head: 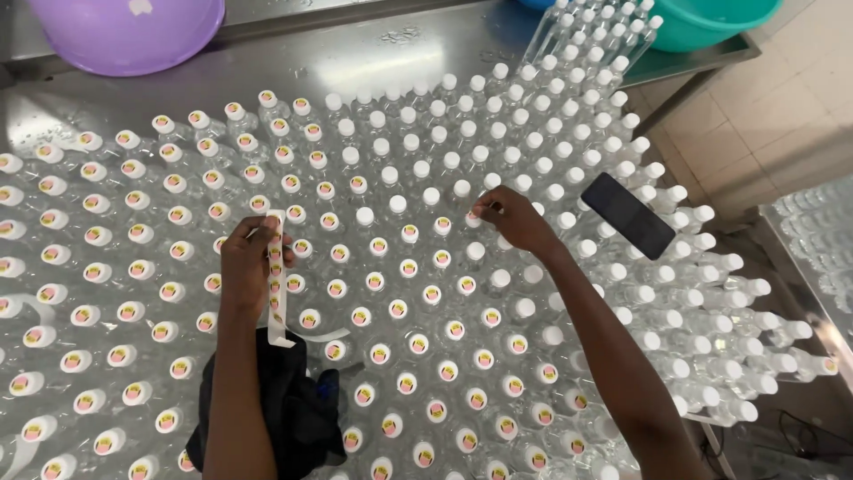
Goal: Applying small circular labels to the caps of plastic water bottles arranged on a production table.
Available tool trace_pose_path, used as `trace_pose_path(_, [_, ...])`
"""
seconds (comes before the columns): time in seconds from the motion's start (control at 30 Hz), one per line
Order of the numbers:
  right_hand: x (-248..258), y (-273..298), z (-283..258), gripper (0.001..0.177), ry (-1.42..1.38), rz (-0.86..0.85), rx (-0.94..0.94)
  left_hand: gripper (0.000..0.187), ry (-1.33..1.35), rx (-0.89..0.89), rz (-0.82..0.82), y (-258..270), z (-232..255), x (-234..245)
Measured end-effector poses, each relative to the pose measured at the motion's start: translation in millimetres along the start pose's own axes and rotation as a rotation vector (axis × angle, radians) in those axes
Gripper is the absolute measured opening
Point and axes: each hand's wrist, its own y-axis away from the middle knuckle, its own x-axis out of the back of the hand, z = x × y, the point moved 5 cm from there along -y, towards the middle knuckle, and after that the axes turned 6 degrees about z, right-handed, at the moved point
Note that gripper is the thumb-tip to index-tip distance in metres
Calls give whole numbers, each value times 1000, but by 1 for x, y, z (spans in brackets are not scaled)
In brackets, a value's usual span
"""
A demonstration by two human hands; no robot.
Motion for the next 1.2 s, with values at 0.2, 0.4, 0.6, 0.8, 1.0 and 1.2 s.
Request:
trace_pose_path(0.2, [0,9,-18,20,158,48,-2,15,-1,-24,-36,0,3,-2])
trace_pose_path(0.4, [-4,17,-37,11,155,175,112,16,-21,-8,-25,-1,2,0])
trace_pose_path(0.6, [-11,-2,14,31,69,179,201,15,5,8,-50,-38,-49,26])
trace_pose_path(0.8, [4,4,-29,22,110,34,-170,14,129,11,-18,-29,-35,0])
trace_pose_path(1.0, [-64,0,-119,25,-53,116,216,20,106,12,33,9,15,-18])
trace_pose_path(1.2, [-167,14,-239,36,-265,-37,296,16,-48,-175,-140,-13,-17,-10])
